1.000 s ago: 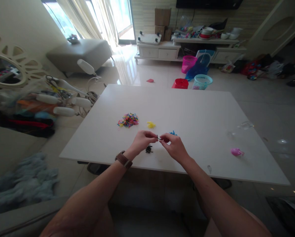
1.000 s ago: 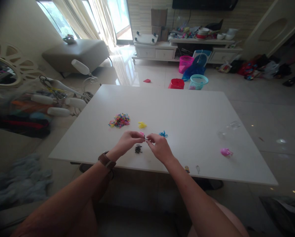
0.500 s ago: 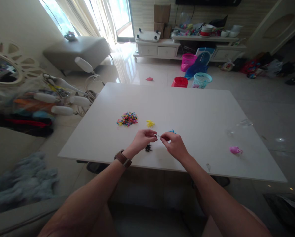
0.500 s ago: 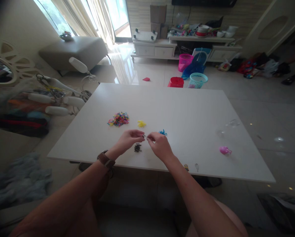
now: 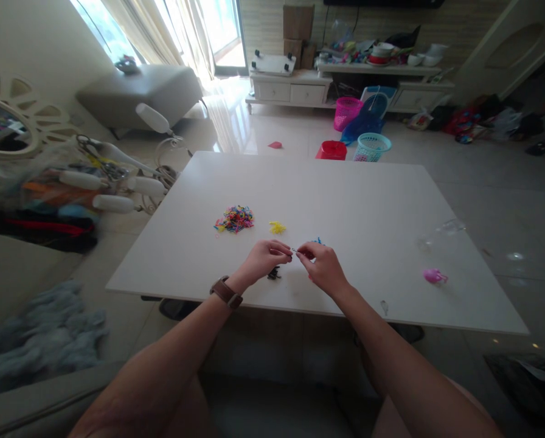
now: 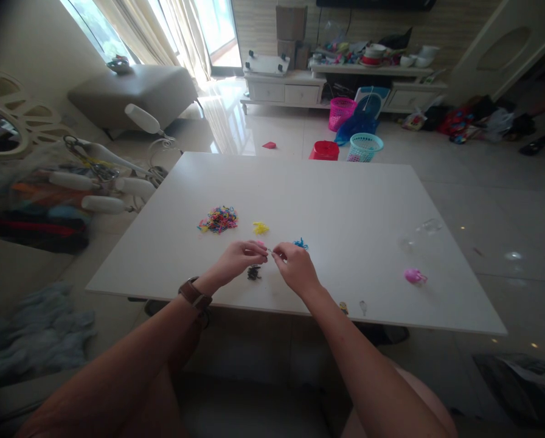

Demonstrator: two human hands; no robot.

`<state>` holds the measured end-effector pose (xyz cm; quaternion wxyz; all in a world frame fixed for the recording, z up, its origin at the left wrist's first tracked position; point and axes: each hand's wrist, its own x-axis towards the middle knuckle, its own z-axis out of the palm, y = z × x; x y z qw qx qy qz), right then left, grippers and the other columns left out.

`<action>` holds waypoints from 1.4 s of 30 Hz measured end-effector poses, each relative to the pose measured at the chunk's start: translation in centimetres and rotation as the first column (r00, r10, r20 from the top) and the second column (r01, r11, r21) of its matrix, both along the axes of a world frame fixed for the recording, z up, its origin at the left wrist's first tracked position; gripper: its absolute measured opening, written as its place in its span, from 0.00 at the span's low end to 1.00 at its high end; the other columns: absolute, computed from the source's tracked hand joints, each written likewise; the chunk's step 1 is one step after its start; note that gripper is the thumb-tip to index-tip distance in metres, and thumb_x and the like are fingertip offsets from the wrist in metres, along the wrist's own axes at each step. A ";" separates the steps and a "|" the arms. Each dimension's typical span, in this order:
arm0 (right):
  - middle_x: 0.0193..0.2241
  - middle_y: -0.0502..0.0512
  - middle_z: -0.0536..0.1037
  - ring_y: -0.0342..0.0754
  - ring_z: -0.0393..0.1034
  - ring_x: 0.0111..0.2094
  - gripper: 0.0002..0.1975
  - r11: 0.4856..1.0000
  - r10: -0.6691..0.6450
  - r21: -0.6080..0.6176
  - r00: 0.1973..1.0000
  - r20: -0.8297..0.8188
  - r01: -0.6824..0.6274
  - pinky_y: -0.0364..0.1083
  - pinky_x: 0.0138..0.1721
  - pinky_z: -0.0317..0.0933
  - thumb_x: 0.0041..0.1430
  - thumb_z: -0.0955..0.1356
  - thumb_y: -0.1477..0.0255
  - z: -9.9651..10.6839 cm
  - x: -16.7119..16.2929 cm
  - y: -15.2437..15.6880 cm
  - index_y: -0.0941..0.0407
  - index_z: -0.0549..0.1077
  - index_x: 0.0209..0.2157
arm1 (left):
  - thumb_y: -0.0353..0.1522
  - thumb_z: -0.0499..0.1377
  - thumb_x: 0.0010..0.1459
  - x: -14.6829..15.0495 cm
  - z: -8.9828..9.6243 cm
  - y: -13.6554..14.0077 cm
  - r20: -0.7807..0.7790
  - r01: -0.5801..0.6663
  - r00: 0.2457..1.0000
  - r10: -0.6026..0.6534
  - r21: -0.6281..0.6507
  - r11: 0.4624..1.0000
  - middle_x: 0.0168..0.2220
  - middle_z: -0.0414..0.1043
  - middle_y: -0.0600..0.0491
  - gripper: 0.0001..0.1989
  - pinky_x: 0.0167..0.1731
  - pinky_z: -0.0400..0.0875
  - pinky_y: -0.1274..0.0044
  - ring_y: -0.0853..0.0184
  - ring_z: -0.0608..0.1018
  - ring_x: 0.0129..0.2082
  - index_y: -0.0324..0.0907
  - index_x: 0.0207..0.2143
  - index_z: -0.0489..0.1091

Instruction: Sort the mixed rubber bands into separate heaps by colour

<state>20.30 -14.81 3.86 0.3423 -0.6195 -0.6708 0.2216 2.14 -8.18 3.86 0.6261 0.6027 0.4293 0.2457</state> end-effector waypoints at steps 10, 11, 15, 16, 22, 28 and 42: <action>0.34 0.54 0.80 0.47 0.73 0.33 0.06 0.999 0.026 0.019 0.999 -0.042 -0.025 0.46 0.38 0.65 0.62 0.67 0.74 -0.4 0.0 0.0 0.54 0.78 0.36 | 0.30 0.67 0.47 0.4 0.2 -0.3 0.007 0.060 0.998 -0.060 0.018 0.998 0.31 0.81 0.48 0.08 0.38 0.74 0.74 0.63 0.80 0.35 0.38 0.32 0.81; 0.34 0.54 0.80 0.46 0.74 0.33 0.06 1.000 0.018 0.018 0.998 -0.053 -0.017 0.46 0.38 0.65 0.62 0.68 0.74 -0.4 0.0 0.1 0.54 0.78 0.38 | 0.30 0.67 0.47 0.4 0.1 -0.3 0.000 0.050 0.999 -0.050 0.000 0.999 0.30 0.81 0.48 0.08 0.37 0.74 0.75 0.63 0.80 0.34 0.38 0.32 0.81; 0.36 0.54 0.79 0.45 0.73 0.31 0.11 0.999 -0.002 0.052 0.997 -0.080 0.006 0.45 0.37 0.66 0.59 0.67 0.78 0.0 -0.2 0.0 0.55 0.76 0.42 | 0.31 0.69 0.44 0.3 0.1 -0.3 -0.006 -0.008 1.000 0.008 -0.069 0.998 0.29 0.81 0.47 0.10 0.36 0.73 0.75 0.63 0.81 0.34 0.37 0.32 0.81; 0.36 0.54 0.79 0.45 0.73 0.31 0.11 0.997 0.013 0.071 0.997 -0.078 -0.007 0.45 0.37 0.66 0.58 0.67 0.79 0.1 -0.2 -0.1 0.56 0.76 0.42 | 0.31 0.70 0.44 0.2 0.2 -0.4 -0.004 -0.016 1.000 0.016 -0.080 0.997 0.30 0.81 0.47 0.11 0.36 0.73 0.75 0.62 0.81 0.34 0.37 0.32 0.81; 0.36 0.53 0.77 0.44 0.73 0.32 0.15 0.982 0.177 0.090 0.979 -0.100 -0.168 0.44 0.38 0.66 0.58 0.67 0.80 0.4 -0.5 -0.3 0.53 0.78 0.45 | 0.33 0.70 0.44 0.0 0.2 -0.3 0.013 -0.005 1.000 0.006 -0.065 0.998 0.29 0.80 0.48 0.11 0.35 0.72 0.76 0.64 0.80 0.33 0.36 0.32 0.80; 0.34 0.54 0.80 0.45 0.73 0.33 0.09 0.980 0.191 0.085 0.972 -0.135 -0.180 0.44 0.36 0.65 0.62 0.69 0.76 0.2 -0.2 -0.1 0.53 0.80 0.41 | 0.32 0.69 0.44 -0.3 -0.3 0.0 0.016 0.020 1.000 -0.019 -0.075 0.997 0.28 0.78 0.50 0.13 0.33 0.70 0.77 0.66 0.79 0.31 0.36 0.35 0.80; 0.30 0.52 0.81 0.44 0.73 0.29 0.07 0.987 0.160 0.035 0.968 -0.192 -0.157 0.44 0.33 0.65 0.57 0.69 0.78 0.9 -0.4 -0.3 0.55 0.81 0.32 | 0.35 0.73 0.41 -0.6 0.7 0.2 0.052 0.127 0.991 -0.121 -0.142 0.982 0.32 0.78 0.49 0.20 0.33 0.71 0.76 0.66 0.78 0.31 0.35 0.38 0.80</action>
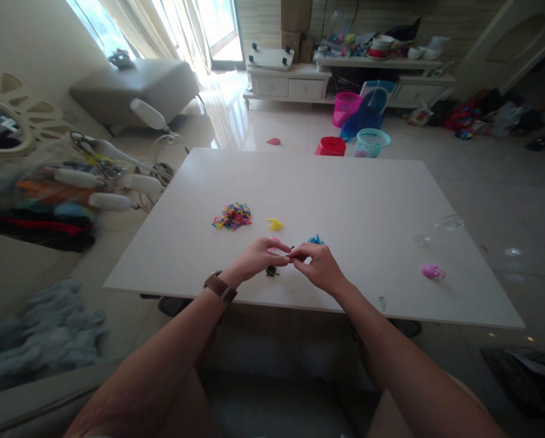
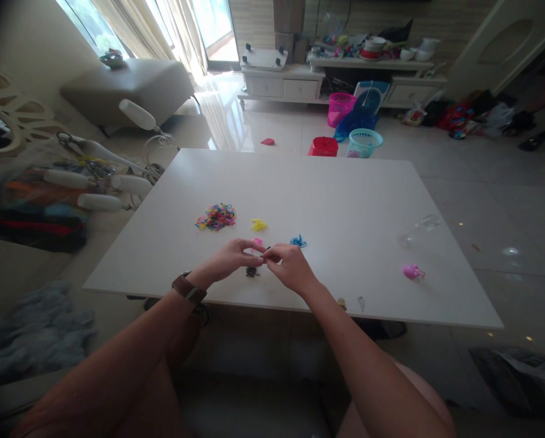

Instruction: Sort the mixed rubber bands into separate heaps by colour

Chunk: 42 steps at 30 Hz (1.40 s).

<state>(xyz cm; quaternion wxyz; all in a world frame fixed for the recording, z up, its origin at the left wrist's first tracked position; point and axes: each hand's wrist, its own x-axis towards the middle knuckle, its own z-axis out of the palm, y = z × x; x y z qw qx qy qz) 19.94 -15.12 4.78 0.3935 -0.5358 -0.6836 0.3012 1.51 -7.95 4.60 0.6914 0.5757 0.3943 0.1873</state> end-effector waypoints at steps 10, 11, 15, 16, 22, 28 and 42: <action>0.27 0.51 0.78 0.43 0.70 0.27 0.09 0.999 -0.048 0.002 0.992 0.119 0.048 0.44 0.33 0.64 0.51 0.68 0.82 -0.5 0.1 0.0 0.55 0.79 0.30 | 0.32 0.70 0.40 -1.5 -1.4 1.4 -0.353 0.032 0.933 0.072 0.278 0.960 0.24 0.77 0.49 0.08 0.31 0.70 0.74 0.62 0.77 0.27 0.40 0.27 0.80; 0.27 0.51 0.78 0.43 0.70 0.27 0.09 0.999 -0.048 0.003 0.991 0.128 0.048 0.44 0.33 0.63 0.51 0.68 0.82 -0.5 0.1 0.0 0.55 0.79 0.30 | 0.30 0.69 0.40 -1.6 -1.8 1.5 -0.378 0.040 0.920 0.104 0.355 0.934 0.23 0.77 0.49 0.04 0.31 0.69 0.74 0.63 0.77 0.27 0.41 0.24 0.80; 0.27 0.51 0.78 0.44 0.70 0.28 0.09 0.999 -0.038 0.007 0.990 0.138 0.038 0.44 0.33 0.63 0.52 0.68 0.82 -0.6 0.1 0.0 0.55 0.79 0.30 | 0.24 0.65 0.41 -1.7 -2.7 1.4 -0.432 0.163 0.899 0.073 0.484 0.859 0.20 0.75 0.50 0.05 0.33 0.68 0.74 0.64 0.74 0.24 0.43 0.18 0.78; 0.27 0.51 0.78 0.44 0.70 0.28 0.09 0.999 -0.037 0.006 0.990 0.139 0.037 0.44 0.33 0.63 0.52 0.68 0.82 -0.6 0.1 0.0 0.55 0.79 0.30 | 0.23 0.64 0.41 -1.7 -2.8 1.2 -0.454 0.203 0.890 0.050 0.492 0.847 0.20 0.75 0.50 0.06 0.32 0.67 0.74 0.64 0.74 0.23 0.43 0.18 0.78; 0.28 0.51 0.78 0.43 0.70 0.28 0.09 1.000 -0.030 0.008 0.989 0.144 0.029 0.43 0.33 0.63 0.52 0.68 0.82 -0.5 0.2 0.0 0.56 0.79 0.30 | 0.20 0.64 0.38 -1.6 -3.1 0.6 -0.481 0.233 0.874 0.074 0.546 0.805 0.22 0.75 0.52 0.10 0.34 0.68 0.75 0.65 0.73 0.25 0.44 0.21 0.78; 0.28 0.51 0.77 0.43 0.69 0.28 0.10 1.000 -0.022 0.014 0.988 0.155 0.020 0.43 0.34 0.62 0.52 0.67 0.83 -0.4 0.3 0.0 0.56 0.79 0.30 | 0.22 0.65 0.40 -2.0 -3.5 0.9 -0.543 0.285 0.837 0.070 0.542 0.791 0.27 0.78 0.50 0.10 0.37 0.70 0.75 0.62 0.76 0.31 0.44 0.25 0.78; 0.28 0.51 0.77 0.43 0.69 0.28 0.09 1.000 -0.005 0.012 0.983 0.184 0.003 0.43 0.34 0.61 0.52 0.68 0.83 -0.7 0.3 0.0 0.57 0.79 0.31 | 0.24 0.63 0.45 -1.9 -5.4 1.2 -0.772 0.651 0.626 -0.112 0.438 0.620 0.41 0.77 0.45 0.19 0.43 0.71 0.75 0.59 0.78 0.42 0.39 0.42 0.78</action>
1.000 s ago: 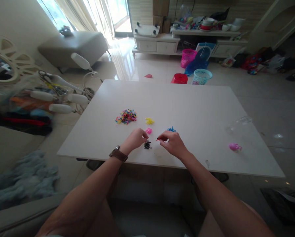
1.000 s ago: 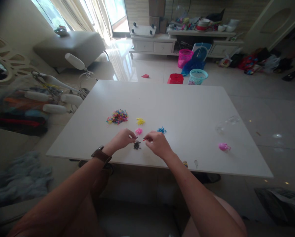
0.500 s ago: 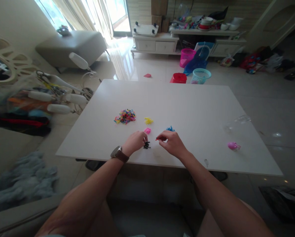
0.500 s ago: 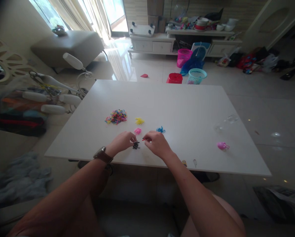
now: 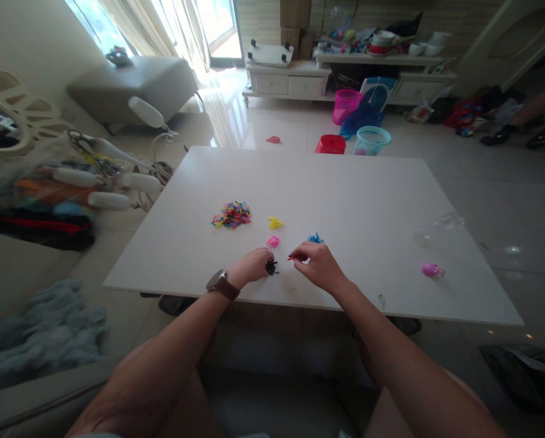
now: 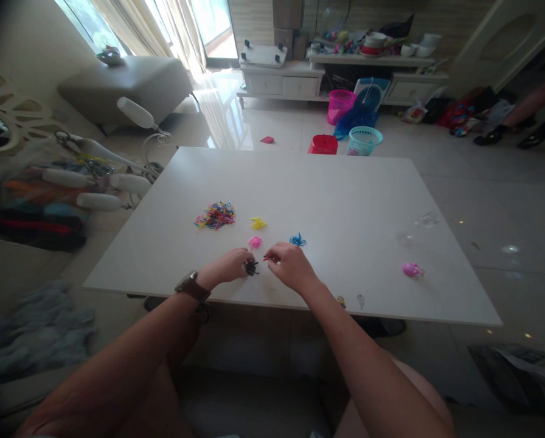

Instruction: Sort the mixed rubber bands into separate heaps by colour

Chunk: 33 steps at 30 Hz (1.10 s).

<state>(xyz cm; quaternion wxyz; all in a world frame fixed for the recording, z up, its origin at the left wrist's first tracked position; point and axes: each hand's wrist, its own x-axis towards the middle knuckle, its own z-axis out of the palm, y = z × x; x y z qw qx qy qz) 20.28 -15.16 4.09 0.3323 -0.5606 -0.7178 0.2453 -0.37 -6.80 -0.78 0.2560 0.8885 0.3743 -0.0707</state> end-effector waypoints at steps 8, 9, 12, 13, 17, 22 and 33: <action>0.28 0.51 0.77 0.43 0.69 0.29 0.09 1.000 0.013 -0.012 1.000 0.023 -0.013 0.43 0.35 0.61 0.53 0.68 0.83 0.1 0.1 0.0 0.57 0.79 0.31 | 0.23 0.63 0.44 -0.3 1.1 0.0 0.054 -0.062 0.997 0.063 -0.034 0.998 0.40 0.77 0.45 0.20 0.41 0.71 0.74 0.60 0.78 0.40 0.38 0.43 0.76; 0.28 0.51 0.77 0.43 0.69 0.29 0.09 1.000 0.015 -0.014 1.000 0.025 -0.015 0.43 0.35 0.61 0.53 0.68 0.83 0.1 0.1 0.0 0.57 0.79 0.31 | 0.23 0.63 0.45 -0.3 1.4 0.0 0.101 -0.093 0.990 0.097 -0.045 0.995 0.41 0.77 0.45 0.20 0.41 0.72 0.73 0.60 0.78 0.40 0.37 0.44 0.76; 0.28 0.52 0.77 0.43 0.68 0.29 0.10 1.000 0.017 -0.025 1.000 0.026 -0.016 0.43 0.34 0.60 0.53 0.67 0.83 0.1 0.0 0.0 0.57 0.79 0.31 | 0.25 0.61 0.50 0.4 2.2 0.2 0.284 -0.177 0.927 0.245 -0.244 0.953 0.38 0.78 0.46 0.15 0.39 0.73 0.73 0.62 0.78 0.37 0.37 0.43 0.76; 0.29 0.52 0.77 0.43 0.68 0.29 0.10 0.999 0.017 -0.028 1.000 0.024 -0.017 0.43 0.34 0.60 0.53 0.67 0.83 0.1 0.0 0.0 0.57 0.79 0.31 | 0.27 0.60 0.52 0.7 2.5 0.2 0.344 -0.164 0.891 0.295 -0.361 0.918 0.38 0.78 0.46 0.14 0.39 0.73 0.73 0.63 0.78 0.37 0.37 0.42 0.76; 0.28 0.52 0.77 0.43 0.68 0.29 0.08 0.999 0.029 -0.033 0.999 0.023 -0.028 0.43 0.34 0.59 0.54 0.68 0.82 0.0 0.0 -0.1 0.57 0.78 0.31 | 0.33 0.63 0.54 1.7 3.6 -0.2 0.459 0.038 0.776 0.433 -0.719 0.694 0.39 0.79 0.46 0.12 0.41 0.73 0.73 0.64 0.79 0.38 0.37 0.41 0.77; 0.27 0.51 0.76 0.43 0.67 0.28 0.05 0.998 0.026 -0.049 0.999 0.020 -0.025 0.42 0.32 0.58 0.54 0.69 0.80 0.0 -0.1 0.0 0.57 0.76 0.29 | 0.36 0.68 0.51 2.1 3.7 -0.8 0.449 0.014 0.733 0.511 -0.760 0.649 0.31 0.79 0.47 0.14 0.33 0.70 0.77 0.67 0.78 0.32 0.35 0.35 0.78; 0.27 0.50 0.79 0.43 0.73 0.28 0.07 0.983 -0.040 -0.184 0.983 -0.177 0.007 0.42 0.32 0.65 0.52 0.69 0.78 0.3 -0.3 0.0 0.56 0.75 0.34 | 0.39 0.73 0.45 2.6 3.6 -1.3 0.384 -0.023 0.601 0.701 -0.869 0.495 0.29 0.79 0.48 0.19 0.35 0.72 0.77 0.70 0.78 0.29 0.34 0.32 0.75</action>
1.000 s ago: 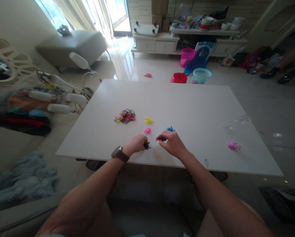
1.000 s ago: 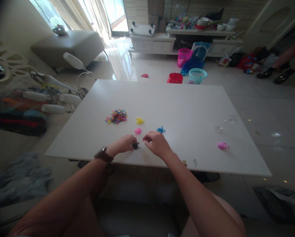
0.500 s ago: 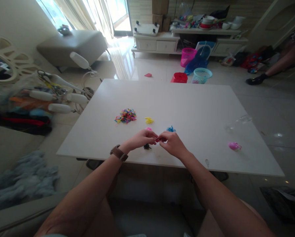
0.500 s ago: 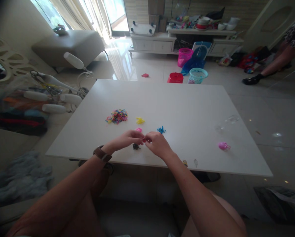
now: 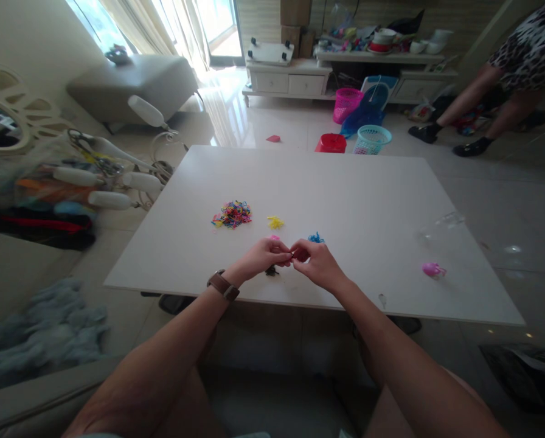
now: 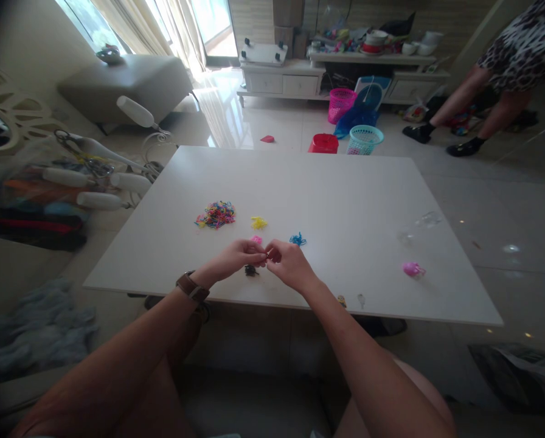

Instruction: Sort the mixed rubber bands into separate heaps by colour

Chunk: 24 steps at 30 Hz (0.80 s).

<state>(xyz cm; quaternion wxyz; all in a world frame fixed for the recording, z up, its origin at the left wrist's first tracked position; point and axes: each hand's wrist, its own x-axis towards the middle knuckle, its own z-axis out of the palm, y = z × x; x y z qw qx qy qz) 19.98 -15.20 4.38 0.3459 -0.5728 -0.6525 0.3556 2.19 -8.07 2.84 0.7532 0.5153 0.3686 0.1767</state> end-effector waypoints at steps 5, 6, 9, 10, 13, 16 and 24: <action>0.26 0.49 0.79 0.43 0.73 0.27 0.08 0.999 -0.043 -0.006 0.999 -0.022 0.042 0.42 0.32 0.66 0.51 0.69 0.79 0.2 -0.1 0.0 0.56 0.75 0.35 | 0.40 0.73 0.45 -0.1 0.3 -0.1 0.013 -0.002 1.000 0.002 -0.006 1.000 0.28 0.78 0.48 0.20 0.37 0.73 0.75 0.70 0.78 0.29 0.34 0.32 0.74; 0.26 0.49 0.79 0.43 0.73 0.27 0.09 0.999 -0.052 -0.004 0.998 -0.021 0.052 0.42 0.32 0.66 0.50 0.69 0.79 0.2 -0.1 0.0 0.56 0.75 0.35 | 0.41 0.73 0.45 -0.1 0.4 -0.1 0.016 -0.001 1.000 0.001 -0.005 1.000 0.28 0.78 0.48 0.20 0.37 0.73 0.74 0.69 0.78 0.29 0.35 0.33 0.74; 0.26 0.49 0.79 0.42 0.73 0.27 0.08 0.997 -0.072 0.003 0.997 -0.019 0.073 0.41 0.31 0.66 0.50 0.69 0.79 0.2 -0.1 0.0 0.56 0.75 0.35 | 0.41 0.73 0.45 -0.1 0.5 -0.2 0.023 -0.004 1.000 0.004 -0.008 1.000 0.29 0.79 0.48 0.21 0.39 0.74 0.73 0.68 0.79 0.31 0.35 0.32 0.73; 0.25 0.49 0.78 0.42 0.73 0.26 0.07 0.997 -0.077 0.008 0.997 -0.014 0.077 0.41 0.31 0.66 0.51 0.69 0.79 0.2 0.0 0.0 0.56 0.75 0.34 | 0.42 0.73 0.46 -0.1 0.6 -0.2 0.024 -0.005 1.000 0.005 -0.010 1.000 0.30 0.79 0.48 0.21 0.40 0.74 0.73 0.68 0.80 0.31 0.35 0.32 0.73; 0.25 0.50 0.79 0.42 0.72 0.27 0.03 0.996 -0.083 0.036 0.996 0.021 0.082 0.41 0.31 0.64 0.52 0.69 0.78 0.2 0.0 0.1 0.56 0.75 0.29 | 0.42 0.73 0.46 -0.2 0.6 -0.2 0.035 -0.011 0.999 0.011 -0.015 1.000 0.30 0.79 0.46 0.21 0.41 0.74 0.73 0.67 0.80 0.33 0.35 0.32 0.72; 0.25 0.50 0.79 0.43 0.72 0.27 0.04 0.995 -0.090 0.056 0.995 0.038 0.088 0.42 0.32 0.64 0.54 0.69 0.77 0.1 0.1 0.1 0.57 0.76 0.27 | 0.41 0.73 0.47 -0.2 0.5 -0.2 0.050 -0.019 0.999 0.021 -0.033 0.999 0.31 0.79 0.45 0.21 0.41 0.74 0.73 0.66 0.81 0.34 0.35 0.33 0.71; 0.24 0.50 0.79 0.44 0.73 0.27 0.04 0.984 -0.178 0.032 0.983 0.055 0.176 0.43 0.33 0.63 0.54 0.69 0.76 0.6 0.5 0.3 0.56 0.77 0.27 | 0.36 0.68 0.52 -1.0 0.2 1.0 -0.105 -0.001 0.994 0.015 0.130 0.991 0.30 0.79 0.47 0.12 0.40 0.74 0.73 0.66 0.81 0.34 0.36 0.32 0.73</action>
